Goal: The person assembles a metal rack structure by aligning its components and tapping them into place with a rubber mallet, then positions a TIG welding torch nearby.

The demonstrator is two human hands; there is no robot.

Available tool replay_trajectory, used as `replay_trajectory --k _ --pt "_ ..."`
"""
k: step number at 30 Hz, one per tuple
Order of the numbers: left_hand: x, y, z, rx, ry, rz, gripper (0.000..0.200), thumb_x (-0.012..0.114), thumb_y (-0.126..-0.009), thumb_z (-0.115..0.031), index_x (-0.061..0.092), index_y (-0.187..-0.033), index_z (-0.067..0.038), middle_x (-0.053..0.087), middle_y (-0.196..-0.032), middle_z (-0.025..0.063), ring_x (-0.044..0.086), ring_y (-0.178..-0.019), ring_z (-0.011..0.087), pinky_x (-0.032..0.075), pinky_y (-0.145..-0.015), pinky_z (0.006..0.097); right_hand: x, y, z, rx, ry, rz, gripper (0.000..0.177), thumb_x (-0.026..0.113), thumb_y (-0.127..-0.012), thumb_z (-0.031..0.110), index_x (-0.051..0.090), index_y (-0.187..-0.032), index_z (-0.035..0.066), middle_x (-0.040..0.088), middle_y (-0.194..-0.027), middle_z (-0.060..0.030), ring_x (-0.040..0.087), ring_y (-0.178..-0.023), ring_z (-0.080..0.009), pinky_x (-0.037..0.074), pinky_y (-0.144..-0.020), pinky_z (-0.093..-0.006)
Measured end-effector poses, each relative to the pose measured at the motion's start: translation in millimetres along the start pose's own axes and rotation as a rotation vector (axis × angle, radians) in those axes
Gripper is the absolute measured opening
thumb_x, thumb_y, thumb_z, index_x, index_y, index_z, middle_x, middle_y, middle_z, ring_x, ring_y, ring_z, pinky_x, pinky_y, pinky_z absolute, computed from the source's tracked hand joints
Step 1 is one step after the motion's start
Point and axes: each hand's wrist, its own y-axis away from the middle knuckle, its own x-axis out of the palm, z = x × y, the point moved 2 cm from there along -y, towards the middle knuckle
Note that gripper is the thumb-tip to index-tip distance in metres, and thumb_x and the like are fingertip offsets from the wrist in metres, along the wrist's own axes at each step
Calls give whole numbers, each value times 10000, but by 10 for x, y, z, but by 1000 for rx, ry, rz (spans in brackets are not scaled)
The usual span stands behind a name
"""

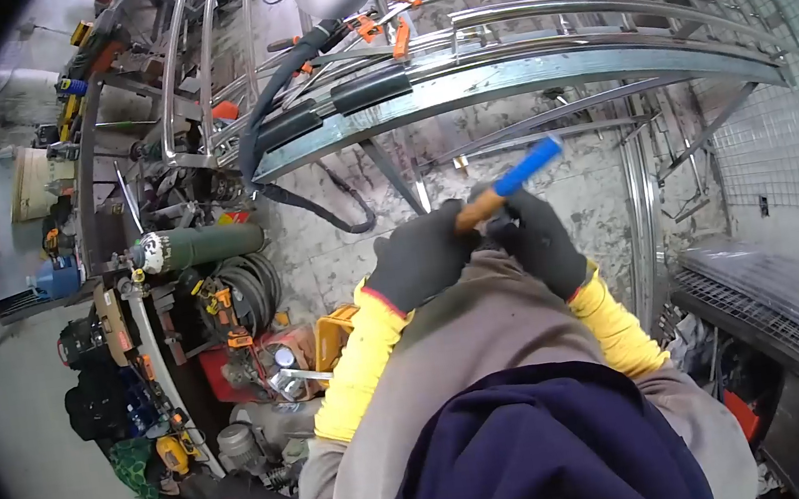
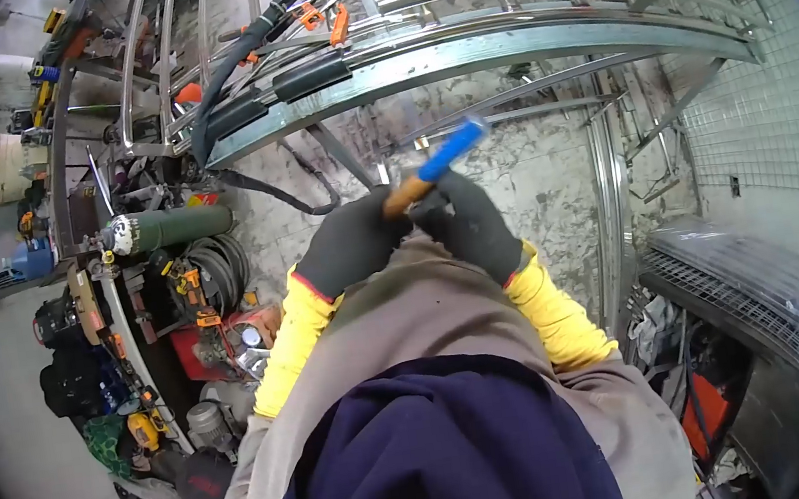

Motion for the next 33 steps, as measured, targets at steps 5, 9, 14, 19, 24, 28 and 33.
replay_trajectory --k 5,9,14,19,24,28,33 --pt "286 -218 -302 297 -52 149 267 673 -956 -288 616 -1095 -67 693 -880 203 687 -817 425 536 -733 503 -281 169 -8 324 -79 -183 227 677 -1031 233 723 -1024 11 649 -798 -12 584 -707 -95 476 -655 -288" --pt "275 -197 -413 428 -87 -33 303 652 -947 -309 655 -1097 -46 691 -945 221 686 -900 422 533 -798 504 -470 234 -115 204 -198 -517 266 671 -1055 272 698 -1003 13 653 -803 -16 608 -690 -87 484 -625 -269" --pt "-89 21 -126 269 61 -397 447 674 -970 -265 669 -1333 -3 743 -1168 200 728 -1055 296 547 -950 409 -1335 205 -397 270 -424 -788 360 676 -1032 433 655 -1093 79 692 -900 -54 703 -727 -169 624 -620 -314" --pt "-86 316 606 -29 405 -304 352 676 -1010 -228 676 -1270 9 692 -970 62 616 -898 122 508 -815 295 -2274 -149 -414 128 -568 -847 407 659 -1024 469 603 -1293 170 668 -1112 -73 718 -872 -238 638 -707 -357" --pt "-78 625 728 -110 538 -352 297 630 -1026 -181 700 -1238 15 681 -958 17 579 -869 96 476 -779 279 -2883 -474 -805 -175 -588 -823 421 671 -967 511 604 -1276 233 641 -1131 -84 661 -928 -292 580 -782 -447" --pt "60 732 971 -152 668 -377 275 619 -1041 -168 675 -1212 40 693 -1025 59 632 -946 128 512 -880 296 -3085 -600 -673 70 -764 -950 407 641 -969 530 600 -1227 217 648 -1138 -68 681 -922 -269 563 -836 -464" --pt "157 783 1081 -166 717 -342 275 635 -1036 -177 672 -1196 43 717 -1053 71 655 -955 136 524 -878 302 -3314 -990 -845 109 -764 -856 408 617 -991 512 582 -1243 192 647 -1151 -89 687 -973 -275 583 -866 -478"
